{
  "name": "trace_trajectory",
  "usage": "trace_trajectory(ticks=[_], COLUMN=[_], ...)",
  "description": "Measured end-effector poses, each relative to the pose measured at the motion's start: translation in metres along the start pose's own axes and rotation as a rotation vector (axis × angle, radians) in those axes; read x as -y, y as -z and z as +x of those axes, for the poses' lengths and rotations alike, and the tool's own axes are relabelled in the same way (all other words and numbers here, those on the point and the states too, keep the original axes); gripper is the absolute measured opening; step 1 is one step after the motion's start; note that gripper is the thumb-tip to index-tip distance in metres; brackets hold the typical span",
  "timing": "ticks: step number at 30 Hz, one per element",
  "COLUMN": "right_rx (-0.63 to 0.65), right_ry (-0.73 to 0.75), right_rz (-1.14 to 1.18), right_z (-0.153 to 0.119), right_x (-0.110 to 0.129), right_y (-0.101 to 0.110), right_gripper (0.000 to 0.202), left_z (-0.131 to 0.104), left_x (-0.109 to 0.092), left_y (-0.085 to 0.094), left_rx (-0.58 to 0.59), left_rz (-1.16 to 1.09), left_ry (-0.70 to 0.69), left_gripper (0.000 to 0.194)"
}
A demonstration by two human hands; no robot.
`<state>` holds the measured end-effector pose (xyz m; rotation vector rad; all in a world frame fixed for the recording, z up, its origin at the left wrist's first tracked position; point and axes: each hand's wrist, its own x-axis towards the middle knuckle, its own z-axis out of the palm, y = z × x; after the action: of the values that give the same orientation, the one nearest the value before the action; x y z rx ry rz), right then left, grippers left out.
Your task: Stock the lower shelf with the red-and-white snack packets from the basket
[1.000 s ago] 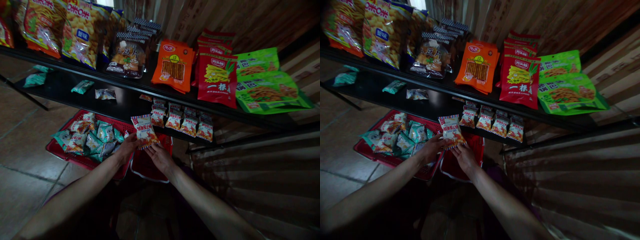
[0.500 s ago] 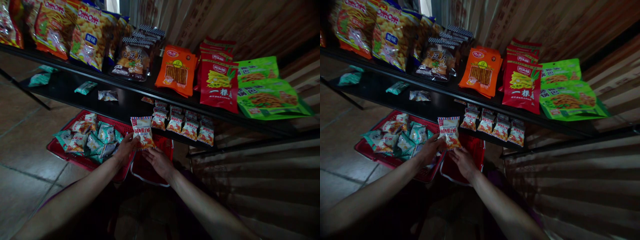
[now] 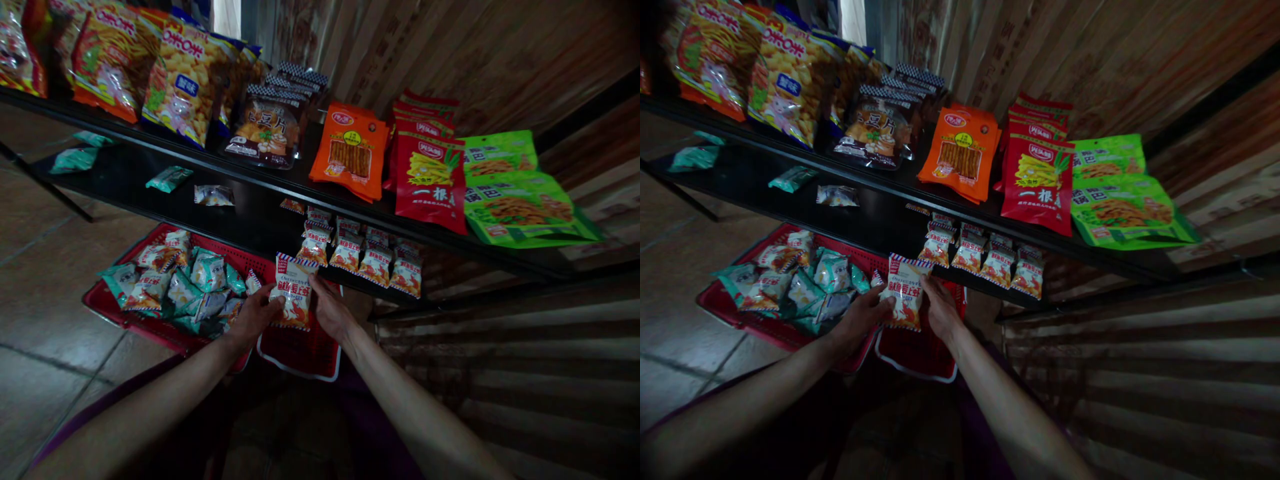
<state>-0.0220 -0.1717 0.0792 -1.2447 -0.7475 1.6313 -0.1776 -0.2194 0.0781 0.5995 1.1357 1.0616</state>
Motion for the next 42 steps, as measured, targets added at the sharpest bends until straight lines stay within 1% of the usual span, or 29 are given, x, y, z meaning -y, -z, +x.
trace_trajectory(ticks=[2, 5, 7, 9, 12, 15, 17, 19, 22, 25, 28, 32, 34, 37, 39, 42], right_rx=[-0.074, -0.157, -0.189, -0.233, -0.276, -0.236, -0.162, -0.106, -0.109, -0.103, -0.108, -0.120, -0.130, -0.132, -0.148, -0.142], right_ry=[0.000, 0.012, -0.006, -0.034, -0.033, -0.060, -0.090, -0.101, -0.078, -0.028, 0.085, 0.305, 0.377, 0.444, 0.500, 0.563], right_rz=[0.020, 0.048, 0.068, 0.081, 0.066, 0.042, 0.047, 0.047, -0.024, -0.116, -0.206, -0.368, -0.479, -0.716, -0.875, -1.047], right_z=[0.003, 0.007, 0.009, 0.011, 0.015, 0.015, 0.012, 0.008, 0.005, 0.012, 0.035, 0.085, 0.114, 0.155, 0.178, 0.203], right_x=[-0.001, -0.001, -0.001, -0.001, 0.000, 0.003, 0.006, 0.007, 0.004, 0.002, 0.005, 0.019, 0.028, 0.040, 0.045, 0.051], right_y=[0.000, 0.000, 0.001, 0.004, 0.008, 0.010, 0.008, 0.006, 0.005, 0.006, 0.002, -0.011, -0.017, -0.020, -0.019, -0.018], right_gripper=[0.038, 0.040, 0.039, 0.035, 0.029, 0.031, 0.036, 0.041, 0.050, 0.063, 0.072, 0.073, 0.066, 0.047, 0.040, 0.035], left_z=[0.001, 0.004, 0.003, 0.001, -0.001, 0.006, 0.018, 0.032, 0.055, 0.076, 0.103, 0.152, 0.178, 0.215, 0.235, 0.261], left_x=[0.004, 0.005, 0.002, -0.001, -0.005, -0.005, -0.003, 0.000, 0.005, 0.003, -0.010, -0.038, -0.050, -0.062, -0.067, -0.069], left_y=[-0.001, -0.003, -0.006, -0.010, -0.014, -0.016, -0.016, -0.016, -0.017, -0.018, -0.017, -0.014, -0.011, -0.008, -0.007, -0.007], left_rx=[0.032, 0.036, 0.037, 0.067, 0.114, 0.097, 0.050, -0.013, -0.081, -0.082, -0.076, -0.124, -0.110, -0.103, -0.097, -0.095], left_rz=[0.034, 0.052, 0.013, -0.043, -0.099, -0.100, -0.065, 0.000, 0.069, 0.067, 0.067, 0.065, 0.079, 0.076, 0.089, 0.097], left_ry=[0.006, -0.007, -0.004, 0.025, 0.056, 0.047, 0.010, -0.049, -0.120, -0.161, -0.213, -0.325, -0.370, -0.443, -0.475, -0.472], left_gripper=[0.050, 0.051, 0.053, 0.055, 0.056, 0.048, 0.043, 0.043, 0.043, 0.039, 0.040, 0.051, 0.053, 0.052, 0.051, 0.049])
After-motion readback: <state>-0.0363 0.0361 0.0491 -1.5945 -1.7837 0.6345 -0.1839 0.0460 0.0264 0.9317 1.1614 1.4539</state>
